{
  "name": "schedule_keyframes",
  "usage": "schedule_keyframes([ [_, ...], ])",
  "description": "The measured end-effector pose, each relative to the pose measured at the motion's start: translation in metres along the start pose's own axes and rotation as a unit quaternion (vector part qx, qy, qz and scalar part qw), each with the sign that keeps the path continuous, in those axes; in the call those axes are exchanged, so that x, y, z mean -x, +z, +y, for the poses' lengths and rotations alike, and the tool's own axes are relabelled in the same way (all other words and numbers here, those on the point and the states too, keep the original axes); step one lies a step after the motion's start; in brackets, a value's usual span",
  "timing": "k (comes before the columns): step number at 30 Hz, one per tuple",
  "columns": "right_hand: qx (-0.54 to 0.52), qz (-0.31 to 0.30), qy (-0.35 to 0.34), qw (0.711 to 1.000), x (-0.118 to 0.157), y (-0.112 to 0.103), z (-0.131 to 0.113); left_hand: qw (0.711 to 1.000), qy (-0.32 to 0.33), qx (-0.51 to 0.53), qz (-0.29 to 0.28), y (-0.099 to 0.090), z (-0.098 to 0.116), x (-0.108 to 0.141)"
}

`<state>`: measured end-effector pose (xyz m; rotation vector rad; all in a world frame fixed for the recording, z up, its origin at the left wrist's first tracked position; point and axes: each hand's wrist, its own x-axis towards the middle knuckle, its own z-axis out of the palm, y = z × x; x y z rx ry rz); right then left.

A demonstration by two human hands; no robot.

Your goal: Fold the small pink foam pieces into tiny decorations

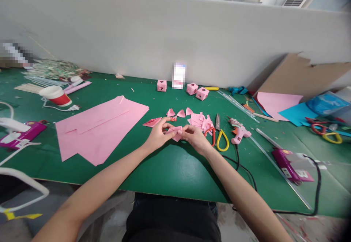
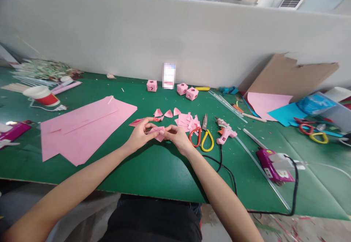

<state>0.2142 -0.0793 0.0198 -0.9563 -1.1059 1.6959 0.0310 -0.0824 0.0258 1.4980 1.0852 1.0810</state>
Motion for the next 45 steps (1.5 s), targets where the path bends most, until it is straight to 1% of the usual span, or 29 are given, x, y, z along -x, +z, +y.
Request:
schedule_keyframes([
  [3, 0.016, 0.006, -0.01, 1.0, -0.0002, -0.0006, -0.0013, 0.999, -0.011, 0.03, 0.002, 0.0001, 0.0024, -0.0005],
  [6, 0.049, 0.022, -0.037, 0.998, -0.001, -0.0021, -0.0029, 0.999, -0.018, 0.043, 0.006, 0.0, 0.0045, -0.0007],
  [10, 0.098, 0.042, -0.077, 0.991, -0.0008, -0.0012, -0.0046, 0.999, -0.027, 0.041, 0.0, 0.0001, 0.0045, -0.0008],
  [15, 0.105, 0.053, -0.093, 0.989, 0.0, 0.0018, -0.0044, 0.999, -0.03, 0.038, -0.007, 0.0012, 0.0026, -0.0015],
  [18, 0.099, 0.059, -0.092, 0.989, 0.0005, 0.0025, -0.004, 0.999, -0.033, 0.038, -0.011, 0.0017, 0.002, -0.0015],
  [23, 0.094, 0.049, -0.081, 0.991, 0.0008, 0.0028, -0.0035, 0.998, -0.041, 0.04, -0.014, 0.0013, 0.0034, -0.0005],
  [31, 0.117, 0.074, -0.092, 0.986, 0.0022, 0.0061, -0.0041, 0.996, -0.057, 0.063, -0.03, 0.0013, 0.0041, -0.0004],
  [35, 0.111, 0.067, -0.083, 0.988, 0.0029, 0.0066, -0.0052, 0.993, -0.078, 0.084, -0.034, 0.0008, 0.0046, -0.0004],
  [37, 0.112, 0.049, -0.065, 0.99, 0.0026, 0.0046, -0.0051, 0.991, -0.09, 0.1, -0.023, 0.0001, 0.0049, -0.0008],
  [40, 0.133, 0.021, -0.038, 0.99, 0.002, 0.0012, -0.0045, 0.988, -0.093, 0.122, 0.01, -0.0014, 0.0048, -0.0021],
  [42, 0.151, 0.016, -0.033, 0.988, 0.0019, 0.0002, -0.0043, 0.987, -0.095, 0.128, 0.019, -0.0021, 0.0046, -0.003],
  [45, 0.162, 0.021, -0.036, 0.986, 0.002, 0.001, -0.0047, 0.987, -0.098, 0.124, 0.017, -0.0023, 0.0048, -0.0036],
])
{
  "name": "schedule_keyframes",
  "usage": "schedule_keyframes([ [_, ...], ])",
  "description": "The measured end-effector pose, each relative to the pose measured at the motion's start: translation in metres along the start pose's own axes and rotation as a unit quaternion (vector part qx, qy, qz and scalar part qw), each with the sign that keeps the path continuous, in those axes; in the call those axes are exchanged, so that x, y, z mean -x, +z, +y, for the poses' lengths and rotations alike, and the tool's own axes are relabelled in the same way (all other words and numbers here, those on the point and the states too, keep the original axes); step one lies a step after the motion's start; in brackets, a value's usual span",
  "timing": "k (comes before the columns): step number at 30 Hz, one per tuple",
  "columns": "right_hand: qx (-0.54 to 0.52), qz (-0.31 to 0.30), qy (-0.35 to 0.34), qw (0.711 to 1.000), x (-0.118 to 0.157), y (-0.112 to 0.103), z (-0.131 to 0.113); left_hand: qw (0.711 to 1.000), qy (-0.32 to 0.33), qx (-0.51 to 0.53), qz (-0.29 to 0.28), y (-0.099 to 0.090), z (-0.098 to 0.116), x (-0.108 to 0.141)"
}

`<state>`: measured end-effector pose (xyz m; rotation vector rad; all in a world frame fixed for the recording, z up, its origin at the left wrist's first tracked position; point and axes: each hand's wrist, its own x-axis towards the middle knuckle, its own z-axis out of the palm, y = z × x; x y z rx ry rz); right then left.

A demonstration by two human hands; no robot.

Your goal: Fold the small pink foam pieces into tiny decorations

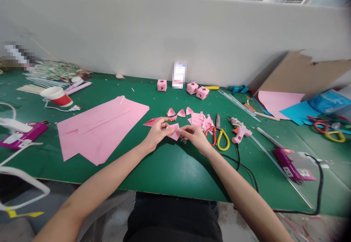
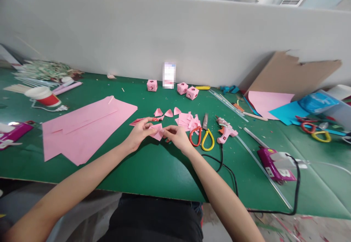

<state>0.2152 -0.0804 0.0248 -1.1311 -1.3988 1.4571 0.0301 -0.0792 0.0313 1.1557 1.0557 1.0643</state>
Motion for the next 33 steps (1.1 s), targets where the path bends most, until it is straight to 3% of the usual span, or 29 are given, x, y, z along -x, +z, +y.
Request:
schedule_keyframes([
  [16, 0.003, 0.014, -0.004, 1.0, 0.0008, 0.0027, -0.0025, 0.999, 0.022, -0.034, 0.013, -0.0011, 0.0004, 0.0003],
  [33, 0.02, 0.012, -0.015, 1.0, -0.0007, 0.0026, 0.0006, 0.995, 0.035, -0.087, -0.015, -0.0032, -0.0024, 0.0009],
])
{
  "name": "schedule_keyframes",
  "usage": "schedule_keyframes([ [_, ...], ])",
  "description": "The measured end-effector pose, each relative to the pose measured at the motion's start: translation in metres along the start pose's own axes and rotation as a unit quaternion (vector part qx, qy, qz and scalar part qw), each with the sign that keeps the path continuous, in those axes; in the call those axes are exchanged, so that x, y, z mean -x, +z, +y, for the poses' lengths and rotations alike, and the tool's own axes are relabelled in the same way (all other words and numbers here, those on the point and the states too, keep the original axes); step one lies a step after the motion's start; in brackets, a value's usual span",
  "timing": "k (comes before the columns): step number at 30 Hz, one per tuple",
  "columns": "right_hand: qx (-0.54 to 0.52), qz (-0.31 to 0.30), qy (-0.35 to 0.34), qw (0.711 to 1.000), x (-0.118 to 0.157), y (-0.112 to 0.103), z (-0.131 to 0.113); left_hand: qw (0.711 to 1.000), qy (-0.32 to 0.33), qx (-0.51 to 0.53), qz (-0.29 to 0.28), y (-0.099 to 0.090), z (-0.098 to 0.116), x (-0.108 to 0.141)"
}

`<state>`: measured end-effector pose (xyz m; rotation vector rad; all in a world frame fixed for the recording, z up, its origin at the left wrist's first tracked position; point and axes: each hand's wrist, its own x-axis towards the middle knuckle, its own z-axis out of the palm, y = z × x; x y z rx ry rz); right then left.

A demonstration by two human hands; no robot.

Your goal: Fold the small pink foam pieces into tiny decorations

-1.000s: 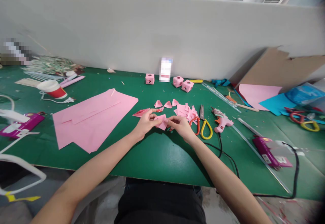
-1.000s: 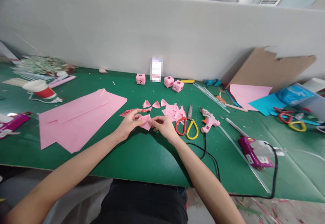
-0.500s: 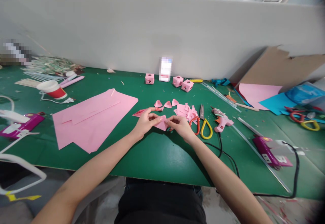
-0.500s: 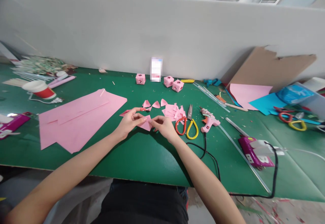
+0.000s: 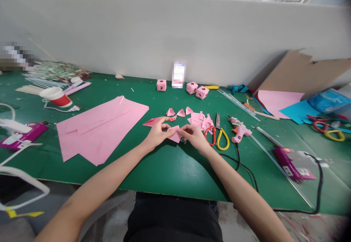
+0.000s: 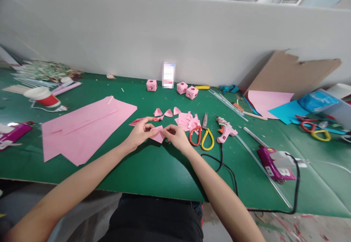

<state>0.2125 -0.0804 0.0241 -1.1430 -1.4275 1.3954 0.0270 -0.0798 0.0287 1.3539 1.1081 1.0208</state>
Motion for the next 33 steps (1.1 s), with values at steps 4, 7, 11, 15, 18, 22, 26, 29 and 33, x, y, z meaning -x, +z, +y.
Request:
schedule_keyframes([
  [4, -0.017, 0.001, 0.003, 1.0, -0.001, -0.001, 0.002, 1.0, -0.005, 0.004, -0.008, 0.001, -0.001, 0.0],
  [7, -0.019, 0.007, -0.006, 1.0, -0.001, -0.001, 0.002, 1.0, -0.012, 0.003, -0.018, 0.003, -0.001, 0.0],
  [11, -0.004, 0.018, -0.036, 0.999, 0.001, -0.001, 0.001, 0.999, -0.015, 0.008, -0.033, 0.005, -0.002, 0.0],
  [15, 0.031, 0.022, -0.042, 0.998, 0.001, 0.0, 0.003, 1.0, -0.015, 0.012, -0.023, 0.004, -0.002, 0.0],
  [18, 0.099, 0.002, -0.044, 0.994, 0.0, -0.001, 0.007, 1.0, -0.017, 0.011, -0.004, 0.002, -0.002, -0.001],
  [22, 0.156, -0.017, -0.093, 0.983, -0.001, -0.002, 0.011, 0.999, -0.028, 0.024, -0.005, 0.001, -0.002, -0.001],
  [26, 0.178, -0.001, -0.121, 0.976, -0.001, -0.001, 0.011, 0.997, -0.049, 0.052, -0.014, 0.003, -0.002, -0.001],
  [29, 0.178, -0.006, -0.11, 0.978, -0.001, -0.001, 0.012, 0.997, -0.053, 0.06, -0.012, 0.003, -0.001, -0.002],
  [33, 0.189, -0.022, -0.099, 0.977, -0.001, -0.003, 0.01, 0.996, -0.056, 0.069, 0.001, 0.001, 0.0, -0.002],
])
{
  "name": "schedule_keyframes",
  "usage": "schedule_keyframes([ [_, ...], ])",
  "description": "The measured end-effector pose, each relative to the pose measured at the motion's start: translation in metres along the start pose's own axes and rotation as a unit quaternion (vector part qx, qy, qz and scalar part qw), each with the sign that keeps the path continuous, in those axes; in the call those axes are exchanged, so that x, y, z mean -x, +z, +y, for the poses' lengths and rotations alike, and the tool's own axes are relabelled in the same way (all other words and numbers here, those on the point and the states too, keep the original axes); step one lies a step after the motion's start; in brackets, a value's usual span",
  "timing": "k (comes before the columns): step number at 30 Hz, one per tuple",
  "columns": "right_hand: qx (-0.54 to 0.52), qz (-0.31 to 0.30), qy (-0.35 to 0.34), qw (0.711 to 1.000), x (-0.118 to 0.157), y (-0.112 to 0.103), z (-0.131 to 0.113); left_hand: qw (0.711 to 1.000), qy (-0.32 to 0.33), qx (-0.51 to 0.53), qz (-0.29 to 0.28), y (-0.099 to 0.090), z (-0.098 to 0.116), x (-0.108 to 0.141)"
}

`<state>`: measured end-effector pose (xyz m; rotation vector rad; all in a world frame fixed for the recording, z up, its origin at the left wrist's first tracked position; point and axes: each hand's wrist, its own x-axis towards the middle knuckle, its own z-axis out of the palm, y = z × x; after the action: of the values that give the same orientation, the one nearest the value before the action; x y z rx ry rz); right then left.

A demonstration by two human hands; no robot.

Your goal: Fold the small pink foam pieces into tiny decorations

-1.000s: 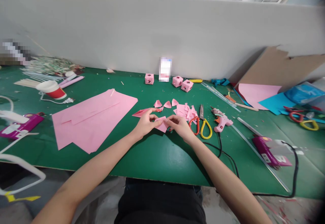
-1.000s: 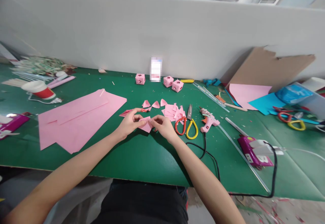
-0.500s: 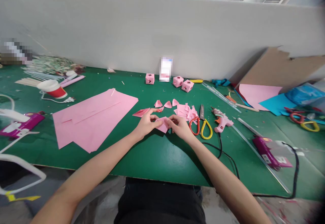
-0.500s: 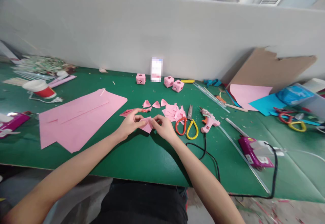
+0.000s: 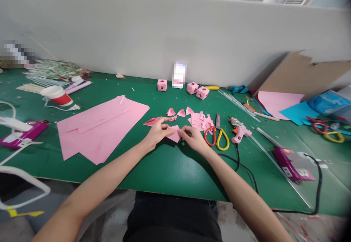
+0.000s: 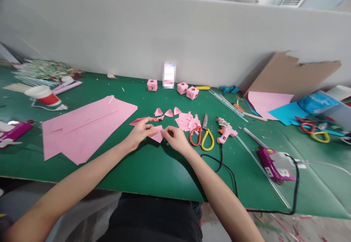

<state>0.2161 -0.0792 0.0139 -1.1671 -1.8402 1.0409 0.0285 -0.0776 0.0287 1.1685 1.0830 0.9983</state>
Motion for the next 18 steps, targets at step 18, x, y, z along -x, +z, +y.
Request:
schedule_keyframes([
  [18, -0.027, 0.033, 0.003, 0.999, 0.0003, -0.0025, -0.0092, 0.999, 0.022, 0.023, 0.025, 0.0008, 0.0045, 0.0014],
])
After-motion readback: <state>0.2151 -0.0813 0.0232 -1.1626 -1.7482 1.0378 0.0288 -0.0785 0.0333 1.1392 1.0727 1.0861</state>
